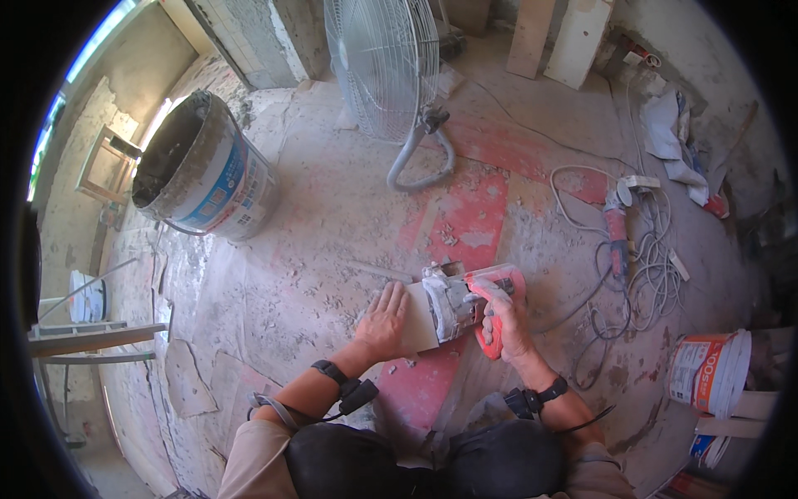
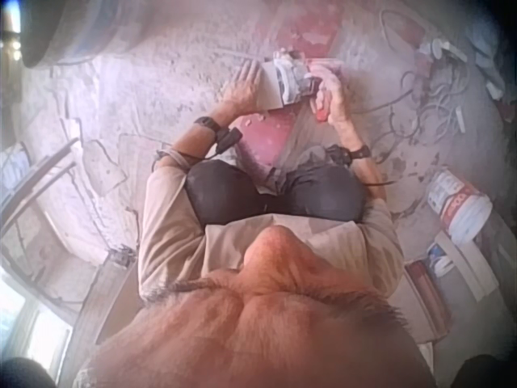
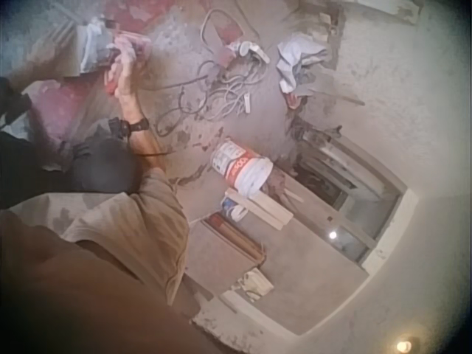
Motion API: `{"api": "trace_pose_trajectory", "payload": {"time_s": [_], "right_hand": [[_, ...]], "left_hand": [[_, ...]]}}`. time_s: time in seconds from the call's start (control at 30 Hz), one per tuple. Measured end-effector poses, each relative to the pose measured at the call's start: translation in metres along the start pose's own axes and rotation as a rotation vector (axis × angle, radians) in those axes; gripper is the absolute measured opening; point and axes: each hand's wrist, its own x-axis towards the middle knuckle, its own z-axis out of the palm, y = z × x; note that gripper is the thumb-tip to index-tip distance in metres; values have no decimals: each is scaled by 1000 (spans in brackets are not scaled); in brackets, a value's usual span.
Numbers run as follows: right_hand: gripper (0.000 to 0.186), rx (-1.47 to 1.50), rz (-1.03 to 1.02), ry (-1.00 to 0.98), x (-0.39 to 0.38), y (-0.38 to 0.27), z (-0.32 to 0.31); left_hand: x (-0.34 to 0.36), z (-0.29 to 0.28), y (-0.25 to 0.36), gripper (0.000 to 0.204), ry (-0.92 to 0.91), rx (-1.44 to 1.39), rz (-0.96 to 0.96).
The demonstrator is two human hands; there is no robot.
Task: Measuring, cutting, and fitting small ceramic tile pieces into a wall gap during renovation.
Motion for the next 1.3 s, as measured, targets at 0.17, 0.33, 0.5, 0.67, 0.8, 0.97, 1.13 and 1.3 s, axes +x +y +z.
{"api": "trace_pose_trajectory", "payload": {"time_s": [0.17,0.33,0.5,0.67,0.8,0.97,1.13,1.3], "right_hand": [[41,63,14,-6,3,-2,1],[49,42,9,-26,7,-1,1],[55,29,29,-2,8,-2,2],[42,75,9,2,10,-6,7],[42,63,6,17,12,-8,10],[42,72,-10,8,15,-10,11],[37,116,39,34,23,-10,13],[36,108,8,18,16,-11,8]], "left_hand": [[0,-1,0,128,-21,-3,-7],[1,0,-1,128,-12,10,2],[1,1,-1,127,-11,-8,-6],[1,2,-1,127,-10,16,-1],[1,4,-2,127,-3,-6,4],[1,4,-1,128,12,-6,9],[1,2,0,129,14,-1,8],[1,1,2,129,-6,-1,-10]]}}
